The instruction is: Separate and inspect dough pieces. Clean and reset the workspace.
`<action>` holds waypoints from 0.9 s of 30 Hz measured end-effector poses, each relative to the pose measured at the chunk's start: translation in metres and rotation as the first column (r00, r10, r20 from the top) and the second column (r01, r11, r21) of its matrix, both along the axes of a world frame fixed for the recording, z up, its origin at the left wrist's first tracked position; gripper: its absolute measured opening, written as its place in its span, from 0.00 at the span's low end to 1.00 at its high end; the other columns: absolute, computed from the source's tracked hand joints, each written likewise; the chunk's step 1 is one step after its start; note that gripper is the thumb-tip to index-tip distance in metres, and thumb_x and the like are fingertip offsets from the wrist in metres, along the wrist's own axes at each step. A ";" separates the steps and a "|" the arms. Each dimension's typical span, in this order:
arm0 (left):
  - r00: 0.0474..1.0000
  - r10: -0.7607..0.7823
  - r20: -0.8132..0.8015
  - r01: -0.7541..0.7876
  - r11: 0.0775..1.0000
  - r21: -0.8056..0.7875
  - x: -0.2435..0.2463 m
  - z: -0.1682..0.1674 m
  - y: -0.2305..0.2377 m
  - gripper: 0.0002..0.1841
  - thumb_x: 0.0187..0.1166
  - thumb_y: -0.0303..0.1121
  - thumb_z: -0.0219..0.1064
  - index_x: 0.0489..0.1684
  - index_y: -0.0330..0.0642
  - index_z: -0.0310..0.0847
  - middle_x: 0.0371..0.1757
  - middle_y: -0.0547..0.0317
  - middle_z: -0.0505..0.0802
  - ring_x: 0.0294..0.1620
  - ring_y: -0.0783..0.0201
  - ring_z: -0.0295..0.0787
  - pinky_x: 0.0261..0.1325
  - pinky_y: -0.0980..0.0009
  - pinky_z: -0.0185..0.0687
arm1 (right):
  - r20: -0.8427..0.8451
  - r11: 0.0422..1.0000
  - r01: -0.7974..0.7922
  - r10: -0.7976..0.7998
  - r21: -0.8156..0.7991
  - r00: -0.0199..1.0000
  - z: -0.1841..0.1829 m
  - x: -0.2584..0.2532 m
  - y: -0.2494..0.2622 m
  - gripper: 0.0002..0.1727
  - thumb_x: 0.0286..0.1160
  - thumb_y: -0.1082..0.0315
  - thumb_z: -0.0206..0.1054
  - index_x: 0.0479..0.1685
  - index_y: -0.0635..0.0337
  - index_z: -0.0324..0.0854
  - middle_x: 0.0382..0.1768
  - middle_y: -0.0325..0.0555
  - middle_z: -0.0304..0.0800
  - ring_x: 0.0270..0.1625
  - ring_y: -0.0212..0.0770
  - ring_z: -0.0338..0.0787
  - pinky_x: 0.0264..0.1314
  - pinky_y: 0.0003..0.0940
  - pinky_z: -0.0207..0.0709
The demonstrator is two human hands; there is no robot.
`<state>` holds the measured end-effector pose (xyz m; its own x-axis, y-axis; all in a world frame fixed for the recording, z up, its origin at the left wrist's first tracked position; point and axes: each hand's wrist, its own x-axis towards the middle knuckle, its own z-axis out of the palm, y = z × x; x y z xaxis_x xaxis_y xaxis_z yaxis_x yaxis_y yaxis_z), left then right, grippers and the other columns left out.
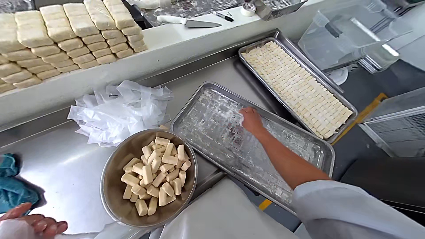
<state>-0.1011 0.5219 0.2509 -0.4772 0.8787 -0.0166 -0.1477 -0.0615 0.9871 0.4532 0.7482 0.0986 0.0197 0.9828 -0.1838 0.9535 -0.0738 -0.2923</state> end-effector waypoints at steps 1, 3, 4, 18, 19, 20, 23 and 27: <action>1.000 0.013 0.008 -0.012 0.999 -0.044 0.000 0.000 -0.004 0.20 0.89 0.27 0.29 0.51 0.40 0.72 0.26 0.71 0.89 0.22 0.73 0.87 0.30 0.77 0.88 | 0.089 1.000 -0.010 0.011 -0.019 0.996 -0.016 0.021 0.006 0.30 0.61 0.81 0.73 0.71 0.61 0.83 0.74 0.73 0.75 0.78 0.77 0.71 0.70 0.78 0.67; 1.000 0.028 0.014 -0.026 0.995 -0.098 -0.001 0.000 -0.010 0.19 0.89 0.27 0.30 0.56 0.42 0.71 0.26 0.73 0.88 0.21 0.74 0.86 0.27 0.78 0.88 | 0.168 0.998 -0.052 0.056 -0.028 0.984 -0.030 0.038 0.011 0.24 0.66 0.81 0.71 0.66 0.61 0.86 0.69 0.72 0.79 0.74 0.76 0.75 0.68 0.76 0.70; 0.999 0.038 0.004 -0.037 0.993 -0.109 -0.001 -0.001 -0.012 0.19 0.89 0.27 0.30 0.59 0.42 0.70 0.26 0.74 0.88 0.22 0.75 0.86 0.26 0.78 0.87 | 0.142 0.997 -0.068 0.071 -0.021 0.987 -0.026 0.031 0.014 0.21 0.69 0.80 0.70 0.64 0.63 0.86 0.66 0.72 0.81 0.72 0.75 0.78 0.67 0.74 0.72; 0.987 0.119 0.108 -0.096 0.976 -0.197 0.039 -0.009 0.019 0.20 0.91 0.34 0.36 0.59 0.44 0.77 0.34 0.67 0.89 0.23 0.76 0.83 0.23 0.83 0.80 | -0.627 0.840 -0.542 0.401 -0.041 0.668 0.073 -0.175 -0.098 0.20 0.81 0.65 0.68 0.70 0.58 0.83 0.58 0.49 0.90 0.57 0.43 0.91 0.63 0.43 0.85; 0.983 0.120 0.140 -0.087 0.972 -0.218 0.040 -0.008 0.027 0.20 0.92 0.34 0.36 0.61 0.42 0.77 0.36 0.65 0.90 0.24 0.76 0.83 0.25 0.82 0.79 | -0.635 0.869 -0.491 0.349 -0.055 0.689 0.069 -0.161 -0.106 0.19 0.81 0.65 0.67 0.68 0.59 0.84 0.58 0.49 0.91 0.57 0.42 0.91 0.63 0.42 0.85; 0.981 0.107 0.162 -0.066 0.969 -0.238 0.040 -0.007 0.038 0.20 0.93 0.34 0.36 0.63 0.41 0.76 0.38 0.65 0.90 0.25 0.75 0.83 0.27 0.82 0.78 | -0.639 0.896 -0.440 0.301 -0.065 0.708 0.063 -0.148 -0.114 0.19 0.81 0.64 0.66 0.67 0.60 0.84 0.58 0.48 0.92 0.57 0.40 0.92 0.63 0.41 0.85; 0.977 0.029 0.210 0.026 0.967 -0.252 0.028 -0.006 0.104 0.18 0.94 0.37 0.39 0.63 0.43 0.74 0.38 0.67 0.87 0.27 0.76 0.79 0.31 0.80 0.76 | -0.641 0.954 -0.277 0.144 -0.112 0.754 0.050 -0.116 -0.140 0.20 0.80 0.61 0.64 0.66 0.61 0.84 0.56 0.47 0.93 0.57 0.38 0.92 0.64 0.38 0.86; 0.978 0.089 0.191 -0.027 0.952 -0.304 -0.008 -0.035 0.230 0.19 0.88 0.40 0.53 0.71 0.40 0.68 0.59 0.51 0.84 0.57 0.59 0.83 0.58 0.57 0.83 | -0.640 0.980 -0.123 -0.006 -0.157 0.768 0.053 -0.110 -0.183 0.21 0.79 0.59 0.64 0.65 0.60 0.85 0.56 0.45 0.93 0.57 0.36 0.92 0.63 0.36 0.86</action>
<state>-0.1086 0.7518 0.2160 -0.4867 0.7897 -0.3736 -0.3490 0.2163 0.9118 0.3435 0.5651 0.1520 -0.2216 0.9261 -0.3053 0.5583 -0.1362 -0.8184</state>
